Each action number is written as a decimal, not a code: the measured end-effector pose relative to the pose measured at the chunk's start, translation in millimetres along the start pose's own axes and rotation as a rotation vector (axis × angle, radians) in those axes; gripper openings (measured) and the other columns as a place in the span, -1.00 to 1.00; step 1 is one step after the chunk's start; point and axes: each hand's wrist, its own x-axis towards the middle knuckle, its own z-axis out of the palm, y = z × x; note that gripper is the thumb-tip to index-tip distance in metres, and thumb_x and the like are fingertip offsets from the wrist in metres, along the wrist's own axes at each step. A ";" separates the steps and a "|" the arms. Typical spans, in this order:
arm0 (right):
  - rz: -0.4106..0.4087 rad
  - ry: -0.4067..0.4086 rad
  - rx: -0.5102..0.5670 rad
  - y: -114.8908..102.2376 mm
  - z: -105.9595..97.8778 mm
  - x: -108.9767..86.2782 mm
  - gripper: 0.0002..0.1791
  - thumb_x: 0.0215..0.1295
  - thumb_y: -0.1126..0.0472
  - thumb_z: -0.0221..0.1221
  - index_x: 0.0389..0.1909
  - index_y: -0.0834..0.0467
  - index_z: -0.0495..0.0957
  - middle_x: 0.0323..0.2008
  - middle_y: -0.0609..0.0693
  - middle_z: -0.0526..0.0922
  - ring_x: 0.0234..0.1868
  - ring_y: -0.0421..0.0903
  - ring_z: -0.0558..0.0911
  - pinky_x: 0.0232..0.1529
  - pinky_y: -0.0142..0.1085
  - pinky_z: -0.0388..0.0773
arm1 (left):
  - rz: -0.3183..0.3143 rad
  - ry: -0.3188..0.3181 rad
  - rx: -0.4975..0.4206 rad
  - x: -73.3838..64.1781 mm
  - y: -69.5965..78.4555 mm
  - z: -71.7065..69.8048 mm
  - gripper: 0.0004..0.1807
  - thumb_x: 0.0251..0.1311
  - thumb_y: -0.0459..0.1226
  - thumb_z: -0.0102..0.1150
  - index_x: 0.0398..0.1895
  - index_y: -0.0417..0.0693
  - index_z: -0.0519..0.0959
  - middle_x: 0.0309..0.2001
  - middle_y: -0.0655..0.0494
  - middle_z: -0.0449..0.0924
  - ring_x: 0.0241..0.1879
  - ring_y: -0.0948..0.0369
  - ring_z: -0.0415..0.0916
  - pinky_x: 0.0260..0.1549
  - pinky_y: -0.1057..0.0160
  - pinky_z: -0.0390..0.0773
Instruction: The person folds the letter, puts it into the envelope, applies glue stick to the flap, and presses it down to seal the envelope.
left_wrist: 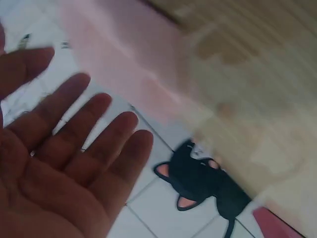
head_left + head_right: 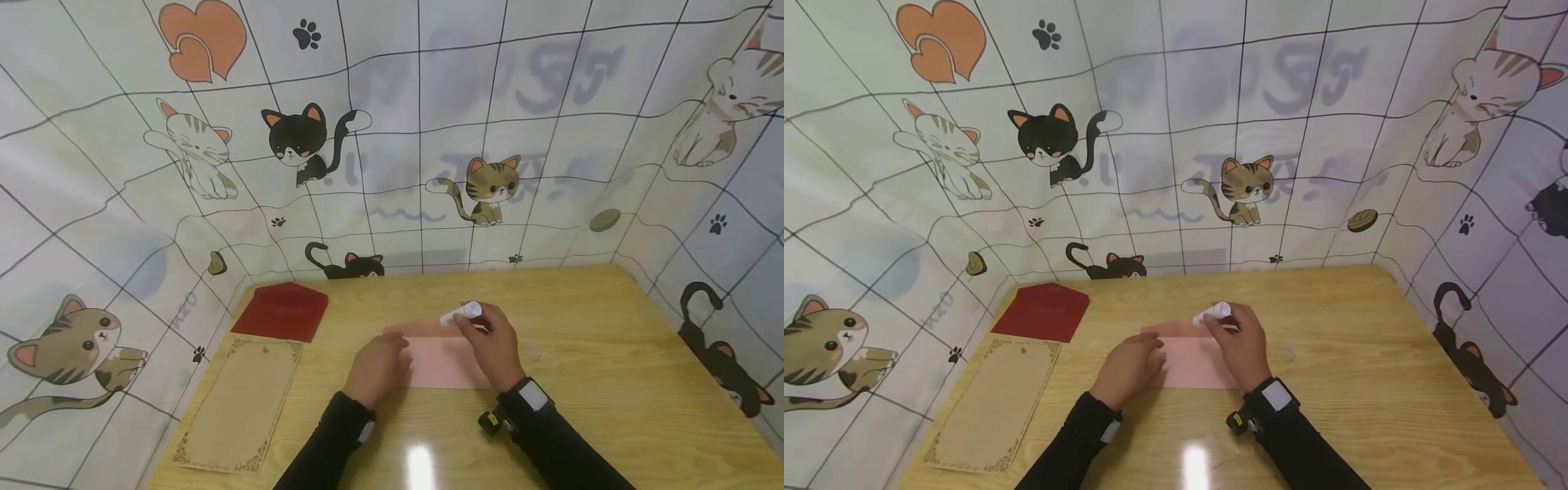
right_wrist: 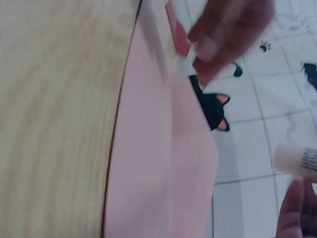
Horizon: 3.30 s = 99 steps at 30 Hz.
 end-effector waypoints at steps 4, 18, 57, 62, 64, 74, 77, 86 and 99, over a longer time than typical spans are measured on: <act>0.015 -0.081 -0.150 6.3 -1.5 12.3 -0.59 0.40 -0.14 0.25 0.15 -0.03 0.62 0.00 -0.01 0.72 -0.02 -0.18 0.68 -0.04 -0.33 0.68 | 0.106 -0.022 0.120 -0.8 -19.8 12.9 -0.73 0.32 -0.15 0.32 0.02 -0.02 0.70 0.03 0.08 0.76 0.05 0.13 0.70 0.14 0.12 0.65; -0.092 -0.378 -0.502 9.4 31.3 29.4 -0.72 0.40 -0.09 0.27 -0.09 0.02 0.67 -0.23 -0.07 0.78 -0.19 -0.16 0.71 -0.10 -0.17 0.66 | 0.153 -0.130 0.281 1.2 -18.8 18.5 -0.79 0.24 -0.01 0.40 -0.29 0.10 0.66 0.06 0.13 0.77 -0.07 0.18 0.71 -0.08 0.22 0.70; -0.245 -0.398 -0.730 8.8 31.1 30.2 -0.82 0.37 0.09 0.28 -0.20 0.13 0.63 -0.49 -0.11 0.64 -0.49 -0.24 0.49 -0.39 -0.30 0.50 | 0.150 -0.177 0.358 3.2 -19.6 13.5 -0.58 0.14 0.03 0.46 -0.03 0.05 0.65 -0.17 0.10 0.75 -0.43 0.25 0.55 -0.41 0.30 0.58; -0.254 -0.437 -0.691 7.0 51.2 32.3 -0.82 0.41 0.06 0.25 -0.16 0.09 0.63 -0.43 -0.10 0.69 -0.46 -0.24 0.51 -0.33 -0.30 0.52 | 0.172 -0.159 0.371 3.6 -21.7 17.1 -0.63 0.13 0.03 0.47 -0.10 0.08 0.66 -0.18 0.13 0.75 -0.39 0.23 0.62 -0.44 0.31 0.58; -0.251 -0.452 -0.676 5.6 56.2 32.7 -0.84 0.42 0.05 0.25 -0.17 0.06 0.63 -0.42 -0.11 0.68 -0.45 -0.23 0.50 -0.32 -0.30 0.51 | 0.173 -0.157 0.365 4.0 -20.4 17.0 -0.63 0.12 0.03 0.47 -0.12 0.07 0.67 -0.18 0.13 0.75 -0.38 0.21 0.64 -0.46 0.30 0.58; -0.232 -0.459 -0.686 3.3 51.9 32.1 -0.86 0.41 0.08 0.24 -0.23 0.08 0.61 -0.45 -0.11 0.63 -0.44 -0.22 0.49 -0.33 -0.29 0.49 | 0.102 -0.170 0.307 1.4 -13.8 14.5 -0.67 0.15 -0.01 0.47 -0.15 0.02 0.68 -0.09 0.05 0.78 -0.14 0.10 0.75 -0.29 0.18 0.72; -0.232 -0.445 -0.700 5.1 46.2 31.4 -0.82 0.40 0.06 0.26 -0.18 0.10 0.63 -0.42 -0.11 0.67 -0.42 -0.24 0.53 -0.32 -0.28 0.53 | 0.102 -0.165 0.321 0.9 -13.3 13.6 -0.64 0.14 0.02 0.47 -0.13 0.02 0.68 -0.07 0.05 0.77 -0.16 0.10 0.74 -0.32 0.18 0.71; -0.184 -0.443 -0.706 11.1 24.6 28.5 -0.83 0.40 0.03 0.27 -0.21 0.05 0.63 -0.46 -0.14 0.64 -0.45 -0.25 0.52 -0.35 -0.30 0.50 | 0.089 -0.197 0.314 2.3 -13.5 13.5 -0.61 0.14 0.03 0.46 -0.09 0.03 0.67 0.02 0.05 0.75 -0.13 0.10 0.73 -0.28 0.18 0.70; -0.167 -0.453 -0.666 8.8 4.7 21.2 -0.82 0.38 0.08 0.30 -0.12 0.06 0.65 -0.28 -0.06 0.78 -0.27 -0.19 0.73 -0.26 -0.24 0.67 | 0.093 -0.216 0.338 0.9 -11.8 9.6 -0.63 0.16 0.03 0.45 -0.09 0.04 0.67 0.13 0.07 0.73 0.10 0.10 0.70 -0.14 0.17 0.72</act>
